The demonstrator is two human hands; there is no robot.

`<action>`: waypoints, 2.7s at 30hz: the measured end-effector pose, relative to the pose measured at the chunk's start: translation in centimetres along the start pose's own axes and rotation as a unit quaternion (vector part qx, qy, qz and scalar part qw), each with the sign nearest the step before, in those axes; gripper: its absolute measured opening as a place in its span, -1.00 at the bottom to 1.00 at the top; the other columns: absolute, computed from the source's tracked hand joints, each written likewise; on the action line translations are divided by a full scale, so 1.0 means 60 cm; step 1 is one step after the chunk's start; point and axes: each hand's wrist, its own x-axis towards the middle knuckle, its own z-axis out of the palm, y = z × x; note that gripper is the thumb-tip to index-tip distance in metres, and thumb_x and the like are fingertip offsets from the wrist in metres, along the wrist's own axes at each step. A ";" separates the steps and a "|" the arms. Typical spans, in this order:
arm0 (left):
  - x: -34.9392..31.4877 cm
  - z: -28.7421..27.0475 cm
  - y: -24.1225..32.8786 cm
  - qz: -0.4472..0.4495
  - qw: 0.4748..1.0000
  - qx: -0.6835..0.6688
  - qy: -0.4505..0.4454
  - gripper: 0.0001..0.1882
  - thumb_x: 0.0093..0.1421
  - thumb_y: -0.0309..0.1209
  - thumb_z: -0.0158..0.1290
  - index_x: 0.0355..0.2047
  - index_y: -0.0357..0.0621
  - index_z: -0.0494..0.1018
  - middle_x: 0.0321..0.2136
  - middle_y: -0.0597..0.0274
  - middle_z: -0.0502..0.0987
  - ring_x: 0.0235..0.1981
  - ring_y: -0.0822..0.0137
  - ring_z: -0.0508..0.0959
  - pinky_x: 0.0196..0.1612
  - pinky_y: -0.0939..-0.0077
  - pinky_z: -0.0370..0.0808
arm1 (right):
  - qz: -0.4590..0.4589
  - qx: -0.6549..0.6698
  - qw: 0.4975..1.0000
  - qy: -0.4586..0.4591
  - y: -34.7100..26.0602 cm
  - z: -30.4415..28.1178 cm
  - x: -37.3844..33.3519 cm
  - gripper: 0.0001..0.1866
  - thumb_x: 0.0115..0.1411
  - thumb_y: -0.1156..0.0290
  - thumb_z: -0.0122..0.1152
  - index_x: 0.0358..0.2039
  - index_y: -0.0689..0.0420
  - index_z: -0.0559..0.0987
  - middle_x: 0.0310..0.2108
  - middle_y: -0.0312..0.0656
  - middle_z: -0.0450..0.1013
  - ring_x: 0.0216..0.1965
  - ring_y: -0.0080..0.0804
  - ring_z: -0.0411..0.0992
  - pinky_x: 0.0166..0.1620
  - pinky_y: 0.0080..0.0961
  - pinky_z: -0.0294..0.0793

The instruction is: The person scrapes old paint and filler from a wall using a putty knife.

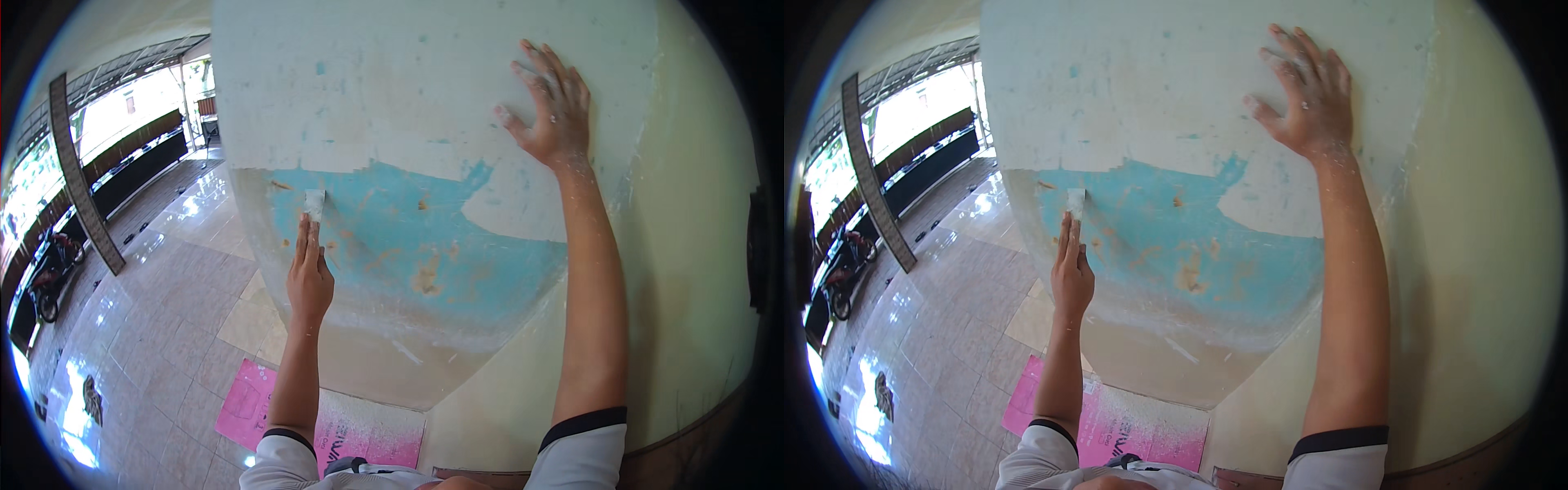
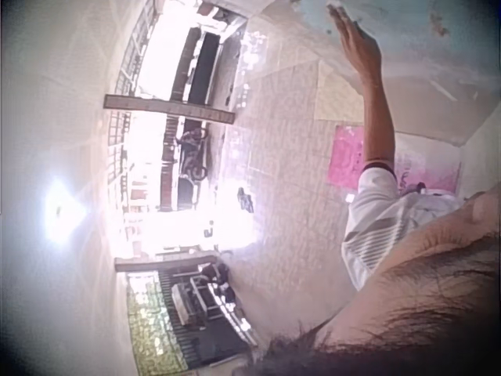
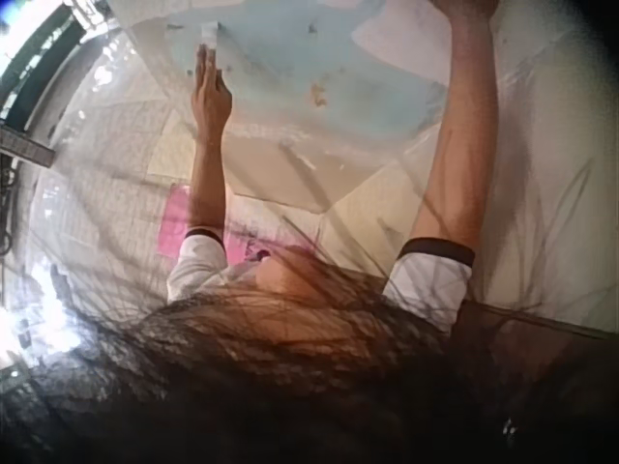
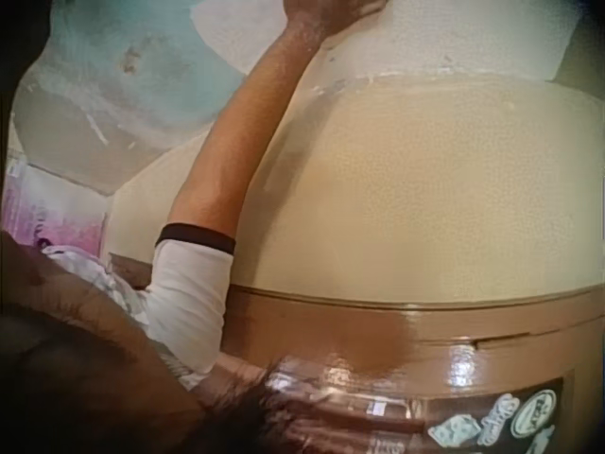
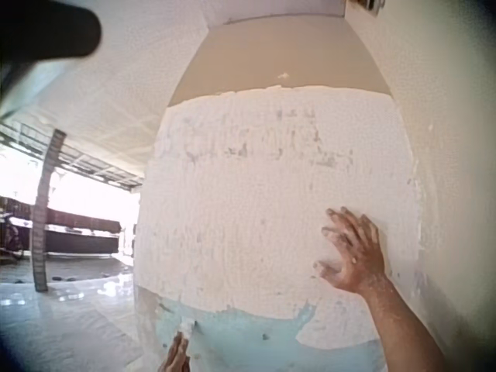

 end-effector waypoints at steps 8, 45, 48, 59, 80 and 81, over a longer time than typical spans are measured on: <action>0.039 -0.036 -0.049 -0.005 0.999 -0.027 -0.047 -0.41 0.31 -0.67 -0.05 0.34 -0.02 0.33 0.39 0.21 0.28 0.29 0.08 0.42 0.05 0.28 0.59 | -0.024 -0.017 1.000 -0.002 0.001 0.002 0.004 -0.42 0.23 -0.10 0.21 0.21 -0.19 0.42 0.46 -0.45 0.13 0.48 -0.37 0.03 0.43 0.08 -0.02; 0.114 -0.070 -0.091 0.107 0.982 -0.062 -0.144 -0.48 0.23 -0.69 0.05 0.21 -0.14 0.43 0.34 0.27 0.36 0.04 0.13 0.64 -0.18 0.37 0.71 | 0.064 -0.065 0.992 0.084 -0.147 0.074 0.110 -0.35 0.31 -0.26 0.05 0.32 -0.28 0.38 0.47 -0.47 0.10 0.50 -0.32 -0.03 0.46 0.11 -0.16; 0.100 -0.054 -0.104 0.163 0.981 -0.073 -0.069 -0.42 0.15 -0.72 0.03 0.21 -0.16 0.44 0.33 0.25 0.38 -0.42 0.27 0.68 -0.42 0.46 0.61 | 0.062 -0.062 0.992 0.088 -0.150 0.071 0.106 -0.36 0.31 -0.25 0.07 0.30 -0.25 0.40 0.46 -0.44 0.12 0.49 -0.32 0.00 0.46 0.09 -0.15; 0.086 -0.048 -0.095 0.112 0.988 -0.070 -0.080 -0.53 0.23 -0.67 0.05 0.16 -0.16 0.48 0.30 0.23 0.41 -0.26 0.20 0.72 -0.37 0.45 0.65 | 0.115 -0.045 0.991 0.044 -0.163 0.067 0.109 -0.33 0.27 -0.14 0.09 0.17 0.15 0.44 0.42 -0.03 0.16 0.45 0.04 0.03 0.41 0.23 -0.08; 0.094 -0.050 -0.071 0.106 0.989 -0.081 -0.072 -0.52 0.26 -0.64 0.05 0.20 -0.19 0.43 0.33 0.20 0.37 -0.10 0.18 0.70 -0.31 0.43 0.68 | 0.087 -0.047 0.991 0.090 -0.152 0.071 0.101 -0.40 0.27 -0.18 0.17 0.19 -0.11 0.49 0.43 -0.41 0.20 0.46 -0.30 0.07 0.43 -0.01 -0.08; 0.098 -0.051 -0.061 0.105 0.988 -0.083 -0.073 -0.52 0.26 -0.64 0.05 0.20 -0.19 0.43 0.33 0.20 0.37 -0.10 0.18 0.70 -0.31 0.43 0.68 | 0.085 -0.038 0.991 0.095 -0.151 0.070 0.100 -0.41 0.27 -0.18 0.17 0.18 -0.11 0.50 0.43 -0.42 0.21 0.46 -0.31 0.07 0.43 -0.02 -0.08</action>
